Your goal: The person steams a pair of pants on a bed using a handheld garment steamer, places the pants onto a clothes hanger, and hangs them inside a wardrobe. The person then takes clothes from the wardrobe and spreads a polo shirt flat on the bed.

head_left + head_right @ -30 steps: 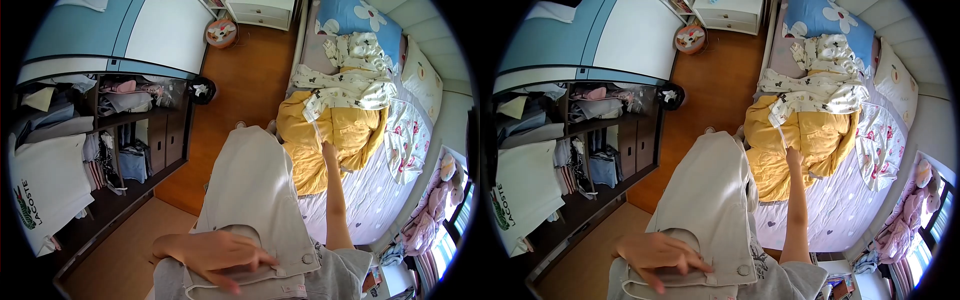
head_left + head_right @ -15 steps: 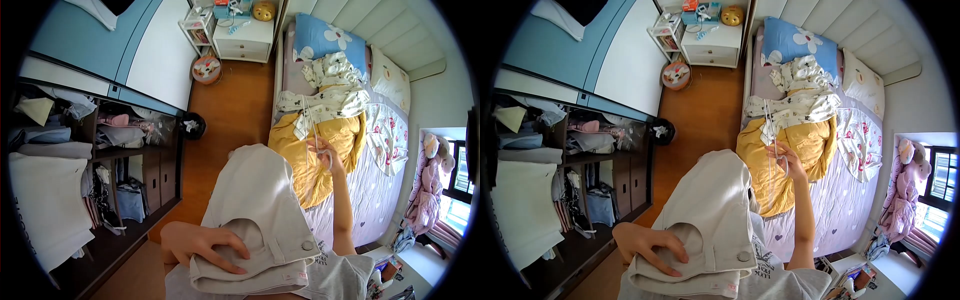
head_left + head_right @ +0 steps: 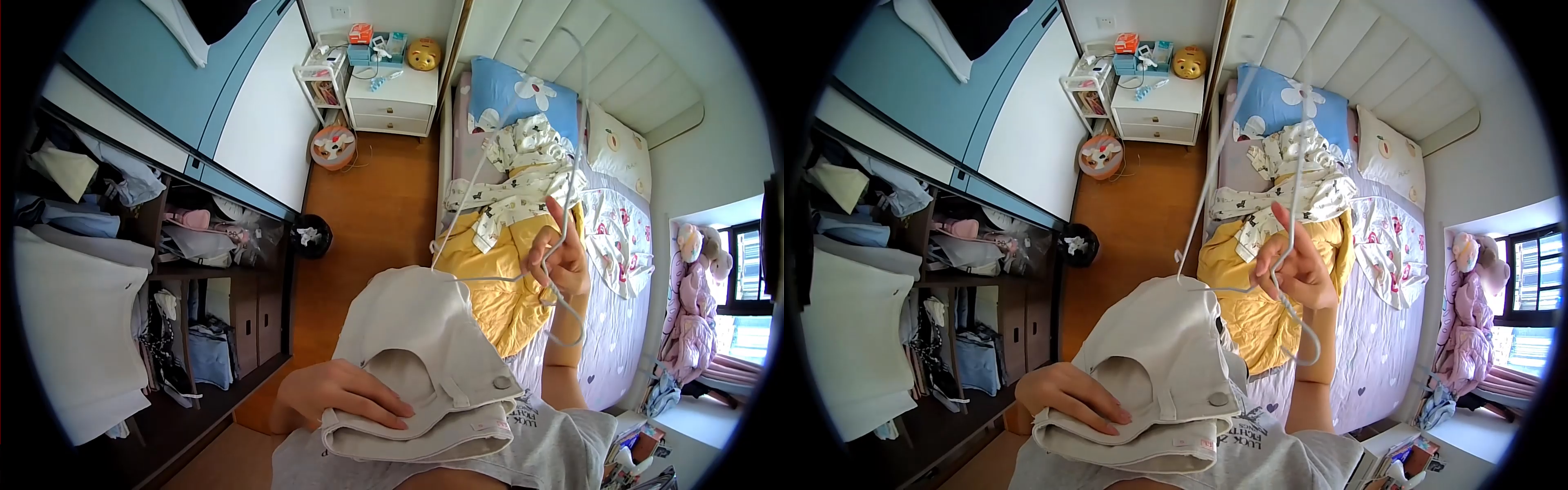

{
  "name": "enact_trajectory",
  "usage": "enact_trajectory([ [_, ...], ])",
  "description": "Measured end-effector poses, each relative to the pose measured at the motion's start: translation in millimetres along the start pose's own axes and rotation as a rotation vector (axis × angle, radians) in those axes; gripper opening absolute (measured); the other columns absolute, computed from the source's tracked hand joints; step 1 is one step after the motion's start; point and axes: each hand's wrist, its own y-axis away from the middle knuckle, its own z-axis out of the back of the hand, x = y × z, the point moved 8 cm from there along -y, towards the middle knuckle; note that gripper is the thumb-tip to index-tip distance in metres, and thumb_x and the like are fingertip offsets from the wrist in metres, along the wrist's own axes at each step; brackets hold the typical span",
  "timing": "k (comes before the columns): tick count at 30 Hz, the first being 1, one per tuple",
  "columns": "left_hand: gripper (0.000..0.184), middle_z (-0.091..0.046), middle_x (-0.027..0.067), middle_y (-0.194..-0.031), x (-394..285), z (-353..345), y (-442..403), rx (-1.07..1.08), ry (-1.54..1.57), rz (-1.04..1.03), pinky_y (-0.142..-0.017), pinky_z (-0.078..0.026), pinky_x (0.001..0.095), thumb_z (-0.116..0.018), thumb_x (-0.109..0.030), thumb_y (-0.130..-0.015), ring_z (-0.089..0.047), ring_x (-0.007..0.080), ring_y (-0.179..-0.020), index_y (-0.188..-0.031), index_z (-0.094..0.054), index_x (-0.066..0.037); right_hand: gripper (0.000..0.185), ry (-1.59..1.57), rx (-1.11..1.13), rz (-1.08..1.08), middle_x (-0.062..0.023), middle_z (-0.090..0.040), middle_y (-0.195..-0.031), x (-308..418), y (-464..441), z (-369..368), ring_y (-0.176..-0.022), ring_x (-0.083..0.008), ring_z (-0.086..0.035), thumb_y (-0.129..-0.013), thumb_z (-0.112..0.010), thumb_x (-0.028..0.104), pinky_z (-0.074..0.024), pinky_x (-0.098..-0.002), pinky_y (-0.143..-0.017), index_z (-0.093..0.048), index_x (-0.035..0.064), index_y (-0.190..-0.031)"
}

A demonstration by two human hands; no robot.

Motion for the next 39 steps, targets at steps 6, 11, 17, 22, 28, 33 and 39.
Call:
enact_trajectory([
  [6, 0.032, -0.060, 0.0127, -0.087, 8.1, 11.1, 4.0, -0.215, 0.112, 0.042, -0.060, -0.048, 0.0276, -0.060, -0.022, -0.072, -0.061, 0.0227, -0.071, -0.096, -0.059, -0.001, 0.063, 0.021, -0.219, -0.231, -0.0139, -0.047, -0.068, -19.8, -18.5, -9.8, -0.038, -0.0097, -0.034, -0.065, -0.028, -0.007, -0.0319, -0.0191, -0.040, -0.018, 0.0008, -0.127],
  [11, 0.027, -0.062, 0.0095, -0.077, 26.5, 39.4, 16.0, -0.464, 0.106, 0.177, -0.054, -0.046, 0.0211, -0.065, -0.008, -0.065, -0.059, 0.0121, -0.061, -0.090, -0.060, 0.001, 0.044, 0.090, -0.460, -0.194, -0.0089, -0.045, -0.060, -0.3, -36.0, 13.5, -0.030, -0.0061, -0.024, -0.064, -0.027, -0.003, -0.0205, -0.0175, -0.029, -0.038, -0.0013, -0.107],
  [17, 0.032, -0.059, 0.0086, -0.086, 49.0, 73.3, 38.0, -0.953, 0.221, 0.332, -0.065, -0.045, 0.0232, -0.064, -0.002, -0.064, -0.056, 0.0131, -0.076, -0.094, -0.055, 0.001, 0.044, 0.414, -0.309, -0.222, -0.0040, -0.045, -0.063, 52.1, -58.3, -13.6, -0.038, -0.0024, -0.029, -0.074, -0.032, 0.000, -0.0209, -0.0156, -0.036, -0.036, -0.0010, -0.117],
  [22, 0.042, -0.052, 0.0083, -0.099, 47.2, 95.0, 10.9, -0.967, 0.332, 0.224, -0.080, -0.039, 0.0281, -0.062, -0.002, -0.067, -0.049, 0.0147, -0.092, -0.106, -0.046, 0.000, 0.046, 0.391, -0.037, -0.336, -0.0025, -0.046, -0.062, 53.5, -58.0, -66.2, -0.044, -0.0028, -0.031, -0.071, -0.040, -0.006, -0.0260, -0.0154, -0.043, -0.040, -0.0050, -0.117],
  [28, 0.045, -0.052, 0.0060, -0.101, 32.1, 105.6, -20.9, -0.913, 0.272, 0.205, -0.078, -0.039, 0.0250, -0.061, -0.007, -0.072, -0.049, 0.0117, -0.091, -0.112, -0.042, 0.000, 0.044, 1.048, 0.277, 0.032, -0.0030, -0.039, -0.063, 68.8, -89.0, -119.6, -0.051, -0.0107, -0.039, -0.064, -0.067, 0.008, -0.0311, -0.0212, -0.044, -0.054, 0.0056, -0.107],
  [33, 0.049, -0.050, 0.0053, -0.105, 21.9, 112.6, -52.4, -0.741, 0.163, 0.225, -0.080, -0.037, 0.0231, -0.061, -0.019, -0.076, -0.046, 0.0101, -0.093, -0.116, -0.039, -0.001, 0.029, 1.423, 0.118, 0.160, -0.0065, -0.043, -0.078, 72.1, -114.8, -132.2, -0.055, -0.0157, -0.050, -0.063, -0.069, 0.016, -0.0407, -0.0269, -0.047, -0.057, 0.0048, -0.086],
  [39, 0.060, -0.043, 0.0064, -0.114, 29.4, 109.6, -63.1, -0.580, 0.233, 0.140, -0.087, -0.033, 0.0261, -0.047, -0.042, -0.080, -0.041, 0.0118, -0.102, -0.121, -0.032, 0.000, 0.015, 1.454, 0.296, 0.174, -0.0070, -0.045, -0.080, 62.2, -120.8, -142.4, -0.055, -0.0170, -0.053, -0.066, -0.065, 0.006, -0.0412, -0.0267, -0.046, -0.055, 0.0022, -0.078],
])
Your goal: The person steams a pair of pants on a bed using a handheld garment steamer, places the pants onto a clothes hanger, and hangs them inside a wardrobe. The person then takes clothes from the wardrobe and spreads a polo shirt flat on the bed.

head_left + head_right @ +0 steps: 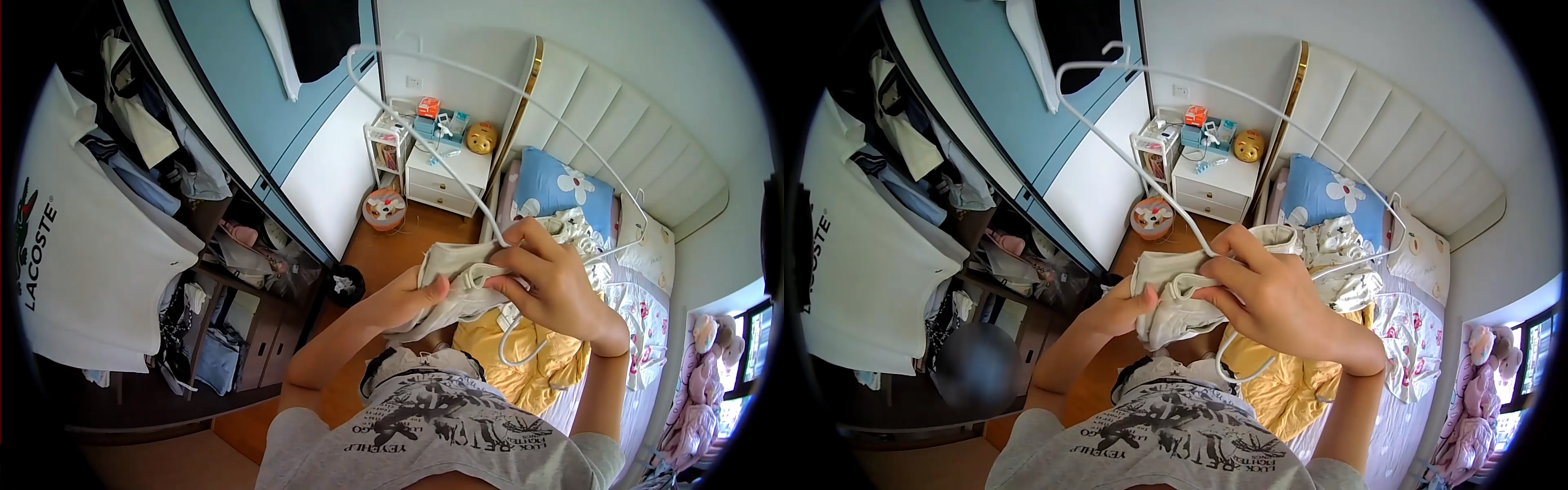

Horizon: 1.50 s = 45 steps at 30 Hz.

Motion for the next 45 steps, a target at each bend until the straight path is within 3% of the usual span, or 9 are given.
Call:
enact_trajectory([
  [7, 0.050, -0.041, 0.0063, -0.118, 1.4, 12.6, -21.9, 0.033, -0.078, 0.107, -0.091, -0.031, 0.0291, -0.030, -0.037, -0.088, -0.040, 0.0139, -0.107, -0.124, -0.027, -0.002, 0.013, 0.013, -0.139, 0.070, -0.0059, -0.043, -0.077, -0.3, -9.7, 9.6, -0.051, -0.0134, -0.046, -0.066, -0.065, 0.005, -0.0368, -0.0235, -0.044, -0.056, 0.0006, -0.074],
  [11, 0.065, -0.044, 0.0060, -0.110, -13.7, 1.4, -39.7, 0.141, -0.209, -0.054, -0.088, -0.030, 0.0234, -0.015, -0.053, -0.084, -0.040, 0.0122, -0.102, -0.122, -0.033, -0.003, 0.013, -0.094, -0.118, -0.058, -0.0046, -0.041, -0.075, -0.4, -16.6, 17.4, -0.053, -0.0096, -0.042, -0.066, -0.066, 0.004, -0.0343, -0.0232, -0.045, -0.056, -0.0003, -0.073],
  [17, 0.073, -0.047, 0.0092, -0.104, -10.2, -0.3, -49.7, 0.203, -0.344, 0.089, -0.083, -0.035, 0.0243, -0.007, -0.057, -0.082, -0.046, 0.0143, -0.092, -0.119, -0.036, -0.002, 0.013, -0.290, -0.090, -0.177, -0.0021, -0.039, -0.073, -21.2, -23.4, 20.4, -0.052, -0.0065, -0.037, -0.066, -0.066, 0.005, -0.0282, -0.0201, -0.045, -0.056, -0.0009, -0.071],
  [22, 0.041, -0.052, 0.0030, -0.088, -41.3, -11.8, -51.9, 0.087, -0.540, -0.189, -0.070, -0.040, 0.0229, -0.062, -0.023, -0.075, -0.049, 0.0090, -0.079, -0.106, -0.046, -0.002, 0.013, -0.255, -0.020, -0.266, 0.0000, -0.038, -0.072, -40.4, -29.5, 17.5, -0.053, -0.0047, -0.036, -0.066, -0.066, 0.006, -0.0283, -0.0195, -0.046, -0.055, -0.0003, -0.067],
  [25, 0.036, -0.052, 0.0007, -0.084, -28.5, 7.7, -59.8, -0.077, -0.370, 0.017, -0.064, -0.040, 0.0215, -0.059, -0.024, -0.078, -0.047, 0.0066, -0.073, -0.103, -0.048, -0.001, 0.011, -0.143, 0.071, -0.218, -0.0017, -0.043, -0.074, -47.8, -40.4, 15.5, -0.051, -0.0070, -0.041, -0.071, -0.060, 0.008, -0.0338, -0.0211, -0.046, -0.054, 0.0002, -0.075],
  [28, 0.031, -0.052, -0.0004, -0.081, -17.6, 19.1, -62.9, -0.122, -0.291, 0.025, -0.059, -0.039, 0.0207, -0.057, -0.021, -0.079, -0.045, 0.0048, -0.069, -0.100, -0.049, 0.000, 0.018, -0.582, 0.031, -0.402, 0.0020, -0.047, -0.079, -62.7, -44.0, 11.8, -0.054, -0.0015, -0.039, -0.081, -0.051, 0.014, -0.0311, -0.0173, -0.045, -0.049, 0.0047, -0.096],
  [33, 0.028, -0.052, 0.0000, -0.083, -20.5, 23.6, -61.6, -0.098, -0.249, -0.060, -0.061, -0.039, 0.0208, -0.056, -0.019, -0.079, -0.046, 0.0055, -0.069, -0.099, -0.049, 0.000, 0.024, -0.642, 0.115, -0.415, 0.0003, -0.050, -0.075, -48.8, -31.8, 0.1, -0.054, -0.0029, -0.041, -0.078, -0.051, 0.010, -0.0314, -0.0173, -0.043, -0.053, 0.0062, -0.103],
  [35, 0.027, -0.053, 0.0003, -0.082, -31.0, 22.4, -60.3, -0.062, -0.299, -0.209, -0.062, -0.040, 0.0209, -0.056, -0.018, -0.079, -0.047, 0.0062, -0.070, -0.098, -0.050, 0.000, 0.029, -0.335, 0.159, -0.041, -0.0036, -0.052, -0.077, -20.4, -32.2, -3.5, -0.051, -0.0059, -0.041, -0.071, -0.048, -0.002, -0.0303, -0.0167, -0.045, -0.055, 0.0018, -0.100],
  [45, 0.030, -0.055, 0.0017, -0.086, -49.6, 25.2, -65.5, -0.140, -0.282, -0.178, -0.071, -0.039, 0.0200, -0.059, -0.021, -0.077, -0.048, 0.0062, -0.079, -0.098, -0.051, -0.001, 0.048, -0.642, 0.455, -0.020, -0.0103, -0.057, -0.079, -7.4, -0.2, -91.4, -0.069, -0.0210, -0.056, -0.076, -0.041, -0.004, -0.0441, -0.0289, -0.066, -0.034, 0.0042, -0.123],
])
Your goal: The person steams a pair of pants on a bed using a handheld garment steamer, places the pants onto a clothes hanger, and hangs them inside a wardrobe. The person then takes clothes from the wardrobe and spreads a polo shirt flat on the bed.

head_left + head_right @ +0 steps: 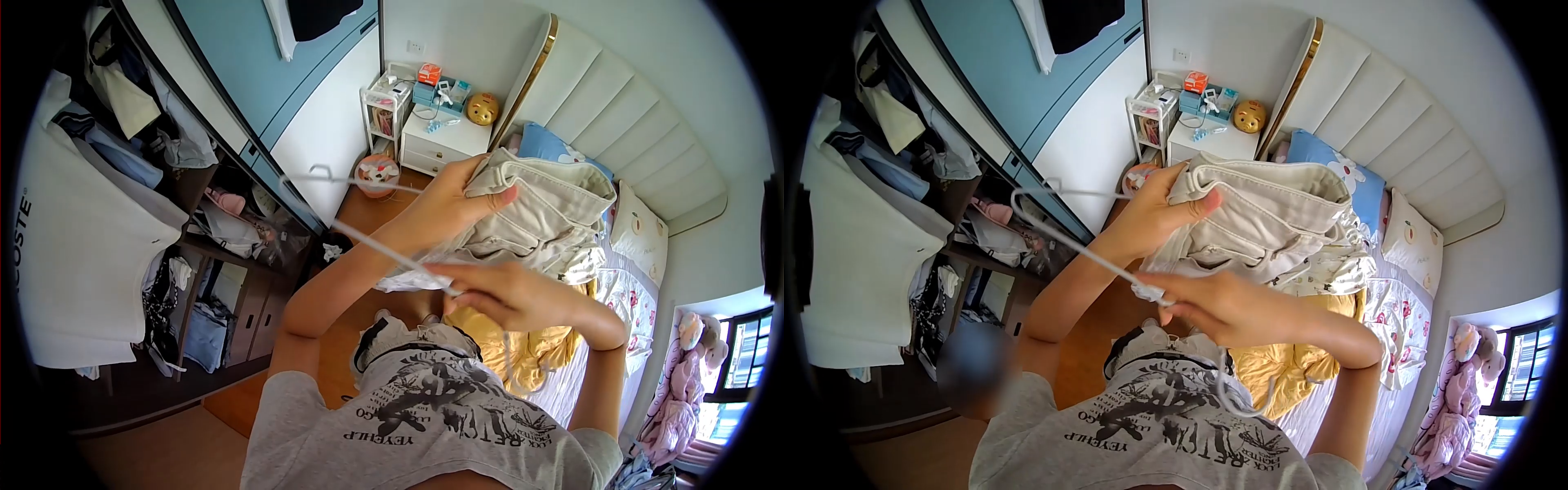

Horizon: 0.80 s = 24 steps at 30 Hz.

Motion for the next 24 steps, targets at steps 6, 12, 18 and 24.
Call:
enact_trajectory([
  [6, 0.034, -0.052, -0.0004, -0.081, 3.6, 16.0, -16.9, -0.147, 0.367, 0.046, -0.061, -0.039, 0.0197, -0.063, -0.027, -0.074, -0.047, 0.0065, -0.070, -0.093, -0.052, -0.002, 0.039, -0.186, 0.271, 0.011, -0.0059, -0.055, -0.067, -44.0, -1.1, -51.5, -0.055, -0.0143, -0.052, -0.082, -0.040, 0.004, -0.0435, -0.0257, -0.055, -0.037, 0.0063, -0.122],
  [12, 0.036, -0.052, -0.0002, -0.081, -0.6, 28.2, -41.2, -0.151, 0.447, 0.024, -0.069, -0.039, 0.0218, -0.066, -0.028, -0.071, -0.048, 0.0089, -0.076, -0.093, -0.051, -0.003, 0.030, -0.320, 0.192, -0.396, -0.0041, -0.053, -0.059, -96.6, 19.6, -65.7, -0.047, -0.0110, -0.049, -0.086, -0.042, 0.029, -0.0410, -0.0260, -0.047, -0.052, 0.0122, -0.109],
  [18, 0.037, -0.053, 0.0033, -0.085, -2.4, 26.3, -57.4, -0.099, 0.493, 0.026, -0.070, -0.042, 0.0234, -0.065, -0.027, -0.072, -0.051, 0.0103, -0.079, -0.094, -0.050, -0.002, 0.050, 0.229, -0.060, -0.445, -0.0105, -0.052, -0.063, -140.3, 50.7, -55.1, -0.050, -0.0232, -0.046, -0.079, -0.040, 0.054, -0.0400, -0.0308, -0.054, -0.056, 0.0061, -0.076],
  [24, 0.036, -0.053, 0.0023, -0.088, 25.9, 12.6, -73.8, -0.051, 0.435, 0.104, -0.072, -0.041, 0.0229, -0.065, -0.025, -0.072, -0.051, 0.0094, -0.080, -0.096, -0.050, -0.002, 0.030, -0.362, 0.168, -0.370, -0.0035, -0.051, -0.072, -128.9, 49.6, -40.6, -0.068, -0.0111, -0.047, -0.084, -0.047, 0.032, -0.0377, -0.0254, -0.061, -0.052, 0.0035, -0.088],
])
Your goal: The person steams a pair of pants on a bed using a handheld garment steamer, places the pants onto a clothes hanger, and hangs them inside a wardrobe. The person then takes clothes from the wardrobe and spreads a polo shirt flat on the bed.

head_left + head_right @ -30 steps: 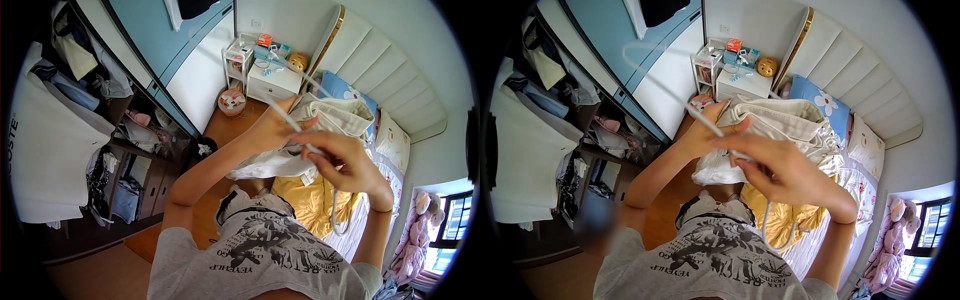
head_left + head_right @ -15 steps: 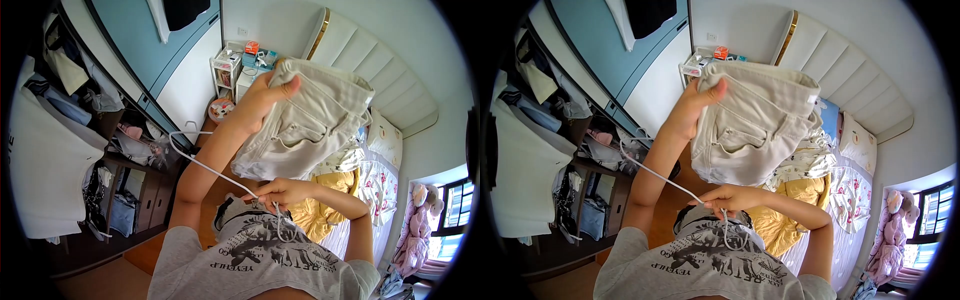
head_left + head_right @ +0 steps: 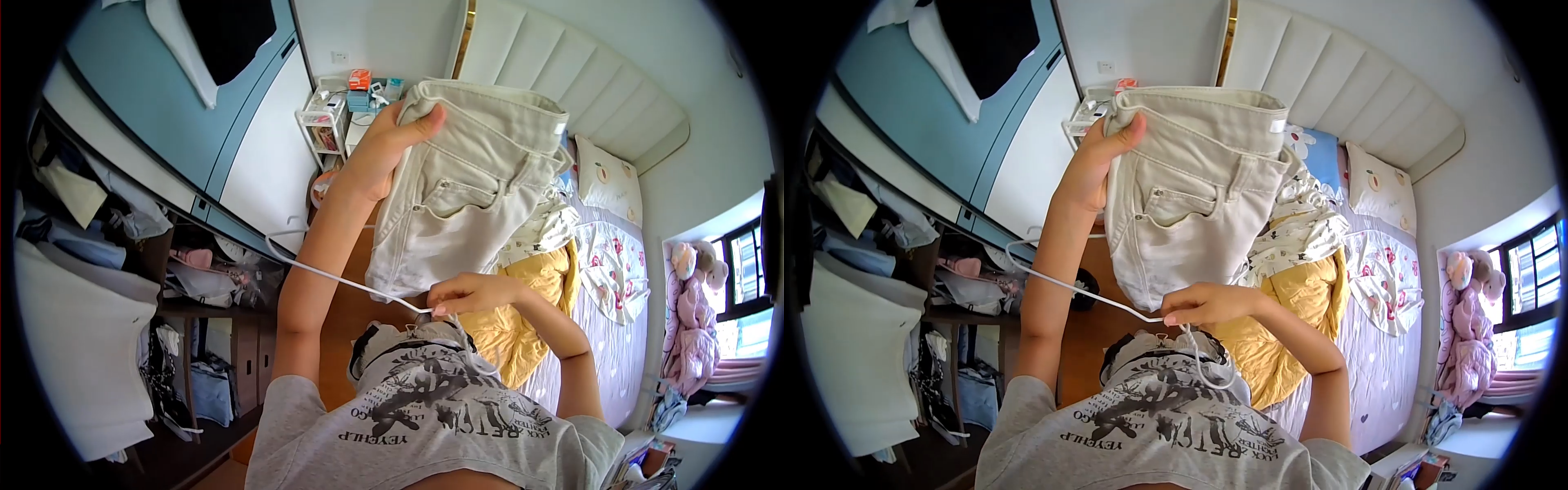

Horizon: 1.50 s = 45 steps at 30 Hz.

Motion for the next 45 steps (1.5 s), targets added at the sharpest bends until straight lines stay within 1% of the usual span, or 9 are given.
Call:
enact_trajectory([
  [12, 0.037, -0.056, 0.0054, -0.092, -1.9, 20.5, 14.8, -0.049, -0.119, -0.042, -0.076, -0.041, 0.0240, -0.064, -0.019, -0.073, -0.053, 0.0119, -0.082, -0.100, -0.050, 0.000, 0.018, -0.726, 0.207, 0.100, 0.0012, -0.037, -0.063, 53.3, 4.9, -54.9, -0.049, -0.0039, -0.034, -0.088, -0.039, 0.016, -0.0278, -0.0167, -0.041, -0.041, 0.0051, -0.101],
  [18, 0.039, -0.057, 0.0102, -0.094, 16.5, 31.1, -14.3, -0.101, -0.694, -0.063, -0.079, -0.041, 0.0271, -0.057, -0.025, -0.078, -0.055, 0.0180, -0.084, -0.103, -0.048, 0.004, 0.049, -0.772, 0.525, 0.324, -0.0010, -0.039, -0.081, 79.2, 16.5, -71.9, -0.053, -0.0051, -0.037, -0.084, -0.041, 0.010, -0.0312, -0.0161, -0.042, -0.020, 0.0008, -0.128],
  [20, 0.044, -0.054, 0.0194, -0.100, 49.0, 44.2, -20.2, -0.118, -1.399, -0.134, -0.083, -0.039, 0.0330, -0.053, -0.027, -0.079, -0.053, 0.0290, -0.092, -0.106, -0.045, 0.006, 0.049, -0.730, 0.393, 0.449, -0.0017, -0.042, -0.081, 93.6, 31.9, -43.8, -0.053, -0.0050, -0.036, -0.083, -0.042, 0.009, -0.0326, -0.0164, -0.043, -0.022, -0.0006, -0.127],
  [23, 0.040, -0.051, 0.0181, -0.106, 75.2, 35.3, 19.6, 0.135, -1.528, -0.250, -0.086, -0.037, 0.0324, -0.051, -0.027, -0.081, -0.048, 0.0312, -0.100, -0.108, -0.045, 0.002, 0.042, -0.335, -0.107, 0.185, 0.0008, -0.045, -0.066, 93.2, 45.1, 0.5, -0.051, -0.0036, -0.040, -0.085, -0.043, 0.012, -0.0339, -0.0168, -0.043, -0.031, -0.0019, -0.123],
  [28, 0.029, -0.050, 0.0147, -0.108, 71.3, 16.4, 136.3, 0.319, -1.365, -0.431, -0.094, -0.028, 0.0391, -0.051, -0.004, -0.076, -0.046, 0.0259, -0.103, -0.105, -0.048, 0.000, 0.029, -0.385, -0.409, 0.154, 0.0033, -0.047, -0.054, 69.5, 57.4, 53.4, -0.047, -0.0036, -0.044, -0.088, -0.039, 0.016, -0.0366, -0.0195, -0.044, -0.048, -0.0032, -0.107],
  [33, 0.030, -0.053, 0.0111, -0.094, 94.4, 91.0, 190.9, -0.568, -0.720, -0.727, -0.085, -0.035, 0.0324, -0.058, -0.005, -0.072, -0.050, 0.0195, -0.090, -0.101, -0.049, 0.000, 0.029, 0.082, -0.510, 0.198, 0.0007, -0.046, -0.051, 112.5, 63.5, 61.1, -0.038, -0.0024, -0.036, -0.089, -0.038, 0.018, -0.0299, -0.0172, -0.037, -0.056, -0.0025, -0.078],
  [34, 0.030, -0.053, 0.0111, -0.094, 102.1, 102.6, 195.8, -0.578, -0.716, -0.734, -0.085, -0.035, 0.0324, -0.058, -0.005, -0.072, -0.050, 0.0195, -0.090, -0.101, -0.049, 0.000, 0.029, -0.047, -0.560, 0.099, 0.0009, -0.046, -0.051, 112.1, 65.1, 67.6, -0.038, -0.0025, -0.036, -0.089, -0.037, 0.017, -0.0284, -0.0169, -0.036, -0.056, -0.0025, -0.078],
  [36, 0.035, -0.052, 0.0078, -0.090, 168.1, 133.7, 177.8, -0.346, -0.536, -0.099, -0.079, -0.037, 0.0272, -0.060, -0.007, -0.072, -0.049, 0.0152, -0.086, -0.103, -0.047, 0.000, 0.029, 0.005, -0.561, 0.034, 0.0018, -0.046, -0.050, 120.2, 69.7, 72.7, -0.037, -0.0016, -0.034, -0.089, -0.037, 0.018, -0.0268, -0.0169, -0.035, -0.057, -0.0036, -0.086],
  [45, 0.037, -0.045, 0.0110, -0.099, 137.2, 68.1, 142.8, -0.109, -0.482, -0.244, -0.079, -0.036, 0.0293, -0.062, -0.008, -0.070, -0.045, 0.0187, -0.091, -0.102, -0.044, -0.001, 0.032, 0.316, -0.988, 0.439, -0.0004, -0.044, -0.051, 176.8, 145.9, 118.5, -0.038, -0.0027, -0.029, -0.088, -0.038, 0.023, -0.0171, -0.0176, -0.037, -0.053, -0.0052, -0.092],
])
